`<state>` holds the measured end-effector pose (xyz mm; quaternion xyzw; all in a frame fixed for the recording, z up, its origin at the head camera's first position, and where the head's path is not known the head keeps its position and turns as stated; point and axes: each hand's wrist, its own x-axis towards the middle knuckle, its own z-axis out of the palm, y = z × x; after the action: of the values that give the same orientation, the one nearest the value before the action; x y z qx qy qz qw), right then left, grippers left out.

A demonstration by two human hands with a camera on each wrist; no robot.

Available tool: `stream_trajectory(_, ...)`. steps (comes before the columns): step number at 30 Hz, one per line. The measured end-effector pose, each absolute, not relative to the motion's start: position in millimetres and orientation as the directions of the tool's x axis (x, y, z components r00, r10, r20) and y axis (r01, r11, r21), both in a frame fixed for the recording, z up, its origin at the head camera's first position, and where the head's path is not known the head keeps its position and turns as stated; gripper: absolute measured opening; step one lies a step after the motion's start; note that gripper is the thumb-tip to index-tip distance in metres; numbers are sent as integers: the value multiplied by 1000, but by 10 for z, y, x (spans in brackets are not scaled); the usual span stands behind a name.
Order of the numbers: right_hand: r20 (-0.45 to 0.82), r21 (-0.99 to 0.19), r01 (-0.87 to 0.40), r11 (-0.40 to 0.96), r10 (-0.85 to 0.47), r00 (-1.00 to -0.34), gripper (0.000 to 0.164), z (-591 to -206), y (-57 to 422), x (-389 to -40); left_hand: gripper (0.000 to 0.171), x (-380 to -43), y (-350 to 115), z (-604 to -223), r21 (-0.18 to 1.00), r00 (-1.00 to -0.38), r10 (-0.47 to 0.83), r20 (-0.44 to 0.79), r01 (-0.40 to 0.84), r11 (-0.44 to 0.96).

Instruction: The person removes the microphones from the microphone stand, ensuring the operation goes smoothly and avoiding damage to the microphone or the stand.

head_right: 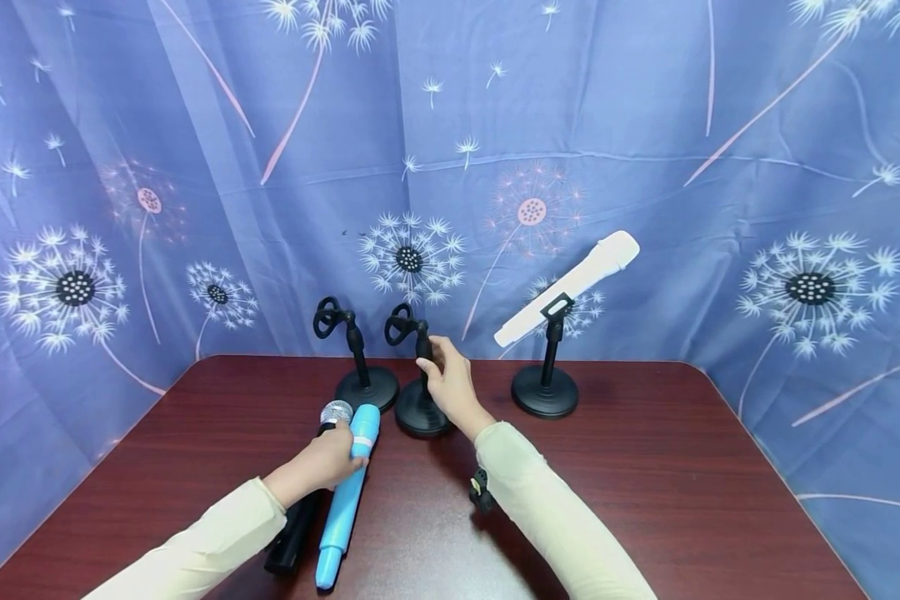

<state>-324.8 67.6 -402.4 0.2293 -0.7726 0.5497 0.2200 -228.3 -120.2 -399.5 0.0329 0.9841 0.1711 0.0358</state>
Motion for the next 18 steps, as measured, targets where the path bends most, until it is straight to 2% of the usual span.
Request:
stream_trajectory(6, 603, -736, -598, 319, -96, -792, 28, -4042, 669, -3351, 60, -2270, -1215, -3945, 324, -995, 100, -24, 87, 942)
stream_trajectory(18, 575, -759, -563, 327, -68, -815, 30, -4054, 617, -3461, 67, -2251, -1218, -3878, 329, -993, 115, -19, 102, 939)
